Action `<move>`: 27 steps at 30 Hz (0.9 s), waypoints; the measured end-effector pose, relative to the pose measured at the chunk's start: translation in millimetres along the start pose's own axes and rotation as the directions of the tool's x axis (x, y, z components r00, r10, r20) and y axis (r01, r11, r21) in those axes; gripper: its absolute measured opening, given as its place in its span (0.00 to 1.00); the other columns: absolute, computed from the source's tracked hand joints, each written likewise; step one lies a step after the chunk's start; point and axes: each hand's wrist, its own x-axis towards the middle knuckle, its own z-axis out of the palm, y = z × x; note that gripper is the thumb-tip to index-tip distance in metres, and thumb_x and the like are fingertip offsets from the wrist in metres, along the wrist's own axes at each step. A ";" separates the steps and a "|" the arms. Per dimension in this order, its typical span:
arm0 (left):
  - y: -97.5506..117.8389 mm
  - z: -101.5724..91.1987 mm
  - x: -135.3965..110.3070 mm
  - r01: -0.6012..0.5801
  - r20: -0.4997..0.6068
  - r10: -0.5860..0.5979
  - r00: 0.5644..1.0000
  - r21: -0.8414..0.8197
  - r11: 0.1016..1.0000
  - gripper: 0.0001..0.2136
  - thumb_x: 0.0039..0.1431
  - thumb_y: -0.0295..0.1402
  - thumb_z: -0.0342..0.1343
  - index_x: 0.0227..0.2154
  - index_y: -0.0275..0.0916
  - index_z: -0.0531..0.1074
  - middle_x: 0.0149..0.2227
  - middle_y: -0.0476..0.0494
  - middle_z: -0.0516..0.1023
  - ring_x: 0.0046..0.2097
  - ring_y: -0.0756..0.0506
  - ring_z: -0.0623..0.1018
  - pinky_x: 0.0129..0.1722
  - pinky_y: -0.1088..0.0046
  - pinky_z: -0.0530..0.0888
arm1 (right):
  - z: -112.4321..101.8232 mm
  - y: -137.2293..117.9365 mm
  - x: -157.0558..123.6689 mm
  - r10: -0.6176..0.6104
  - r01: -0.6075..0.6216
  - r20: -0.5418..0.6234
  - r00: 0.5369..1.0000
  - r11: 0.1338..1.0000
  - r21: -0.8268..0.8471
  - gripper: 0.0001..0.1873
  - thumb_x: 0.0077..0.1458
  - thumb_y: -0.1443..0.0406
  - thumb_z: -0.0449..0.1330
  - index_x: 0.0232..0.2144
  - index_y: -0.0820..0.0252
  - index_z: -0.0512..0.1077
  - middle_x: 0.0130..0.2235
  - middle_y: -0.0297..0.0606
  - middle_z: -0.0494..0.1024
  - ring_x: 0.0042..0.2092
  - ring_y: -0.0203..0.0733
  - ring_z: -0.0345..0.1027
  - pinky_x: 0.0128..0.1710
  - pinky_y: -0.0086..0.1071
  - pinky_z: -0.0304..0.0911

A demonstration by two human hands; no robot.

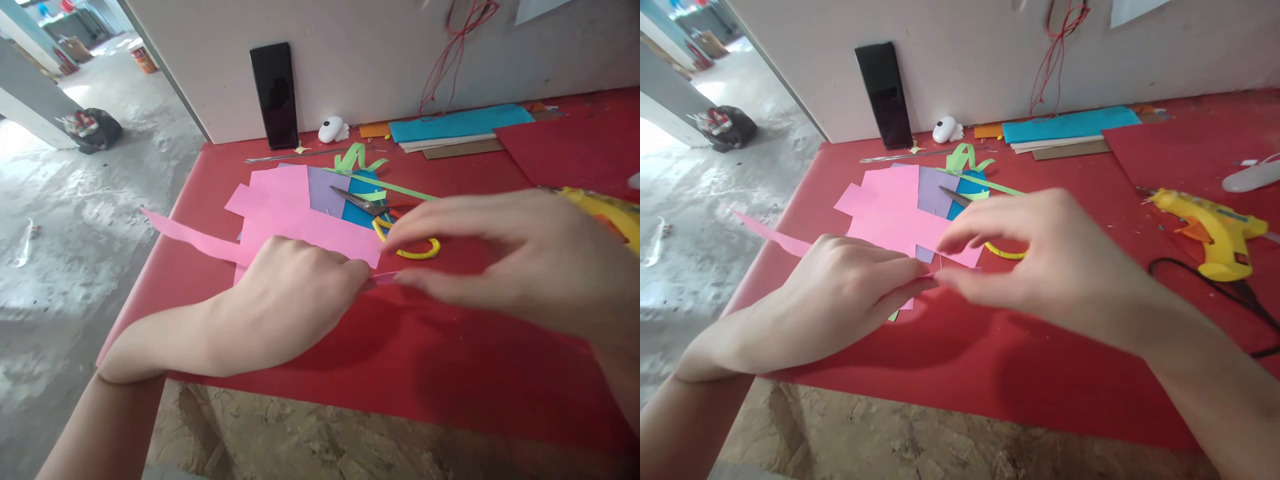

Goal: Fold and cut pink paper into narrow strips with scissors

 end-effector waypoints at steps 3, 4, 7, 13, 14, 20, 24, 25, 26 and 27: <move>-1.8 1.2 0.5 0.021 -0.023 -0.021 1.000 0.012 1.000 0.12 0.60 0.26 0.54 0.22 0.35 0.74 0.15 0.53 0.66 0.18 0.54 0.58 0.20 0.76 0.51 | 3.9 -8.5 -3.0 -0.053 0.054 0.025 0.998 0.998 -0.035 0.05 0.54 0.65 0.62 0.27 0.54 0.77 0.30 0.29 0.82 0.31 0.34 0.75 0.32 0.26 0.70; -3.0 0.6 0.4 0.048 -0.034 -0.047 0.998 0.034 0.998 0.12 0.61 0.29 0.55 0.22 0.35 0.75 0.15 0.52 0.67 0.17 0.54 0.58 0.19 0.75 0.51 | 1.9 -7.0 -3.4 -0.049 0.048 -0.011 0.999 0.997 -0.065 0.06 0.55 0.66 0.61 0.27 0.54 0.77 0.30 0.29 0.81 0.31 0.34 0.75 0.32 0.26 0.70; -7.0 -2.8 0.9 0.136 -0.012 -0.136 0.991 0.097 0.986 0.15 0.64 0.35 0.52 0.25 0.36 0.77 0.15 0.51 0.68 0.17 0.53 0.61 0.20 0.75 0.52 | -8.2 3.3 -2.3 -0.029 0.007 -0.119 0.992 0.982 -0.186 0.05 0.54 0.66 0.63 0.26 0.53 0.77 0.31 0.29 0.82 0.32 0.33 0.75 0.33 0.26 0.69; -8.7 -0.2 2.1 0.122 0.013 -0.124 0.992 0.100 0.987 0.17 0.64 0.34 0.53 0.20 0.36 0.74 0.13 0.52 0.67 0.15 0.54 0.58 0.18 0.77 0.53 | -5.8 2.7 -1.9 -0.141 0.103 -0.113 0.984 0.951 -0.292 0.04 0.55 0.68 0.61 0.30 0.56 0.77 0.34 0.30 0.83 0.35 0.36 0.77 0.35 0.27 0.70; -8.1 1.4 1.7 0.107 -0.012 -0.107 0.994 0.092 0.990 0.18 0.64 0.35 0.52 0.19 0.35 0.73 0.13 0.52 0.66 0.15 0.54 0.57 0.18 0.77 0.52 | -3.1 -0.5 -2.8 -0.162 0.123 -0.107 0.981 0.943 -0.308 0.06 0.55 0.69 0.60 0.30 0.57 0.76 0.34 0.30 0.83 0.34 0.36 0.77 0.35 0.27 0.70; -2.6 3.8 -2.9 0.018 -0.107 -0.012 0.994 0.050 0.999 0.15 0.63 0.28 0.51 0.22 0.34 0.75 0.14 0.51 0.68 0.16 0.55 0.60 0.19 0.77 0.53 | 4.3 -13.1 -7.1 -0.256 0.224 -0.072 0.964 0.928 -0.297 0.08 0.55 0.73 0.58 0.29 0.60 0.76 0.32 0.32 0.83 0.33 0.33 0.77 0.34 0.23 0.70; 0.0 0.0 -6.5 -0.033 -0.057 0.035 0.998 0.032 0.999 0.13 0.60 0.20 0.47 0.27 0.33 0.76 0.18 0.51 0.70 0.19 0.54 0.63 0.20 0.77 0.55 | 3.3 -13.0 -5.3 -0.211 0.183 -0.090 0.973 0.950 -0.253 0.08 0.51 0.73 0.61 0.24 0.57 0.75 0.26 0.28 0.80 0.25 0.30 0.72 0.24 0.22 0.65; 0.2 -0.9 -7.1 -0.037 -0.063 0.040 0.997 0.044 0.998 0.14 0.60 0.19 0.46 0.25 0.33 0.75 0.16 0.52 0.67 0.19 0.54 0.60 0.20 0.77 0.54 | 2.4 -11.6 -4.8 -0.169 0.144 -0.092 0.981 0.962 -0.231 0.09 0.50 0.72 0.61 0.23 0.56 0.75 0.24 0.26 0.80 0.22 0.29 0.70 0.20 0.22 0.63; 0.2 -1.8 -7.6 -0.035 -0.081 0.040 0.996 0.063 0.997 0.14 0.60 0.20 0.46 0.23 0.34 0.73 0.15 0.54 0.64 0.18 0.55 0.57 0.20 0.77 0.53 | 1.3 -9.6 -4.4 -0.112 0.091 -0.096 0.989 0.975 -0.205 0.08 0.49 0.72 0.62 0.22 0.55 0.76 0.24 0.25 0.80 0.21 0.28 0.69 0.18 0.21 0.61; 0.0 -2.8 -8.0 -0.027 -0.097 0.035 0.995 0.086 0.996 0.15 0.60 0.20 0.46 0.21 0.35 0.71 0.15 0.54 0.60 0.18 0.54 0.55 0.20 0.76 0.51 | 0.0 -7.3 -4.3 -0.044 0.025 -0.102 0.994 0.984 -0.177 0.07 0.48 0.70 0.63 0.22 0.54 0.77 0.24 0.25 0.80 0.20 0.28 0.69 0.16 0.22 0.60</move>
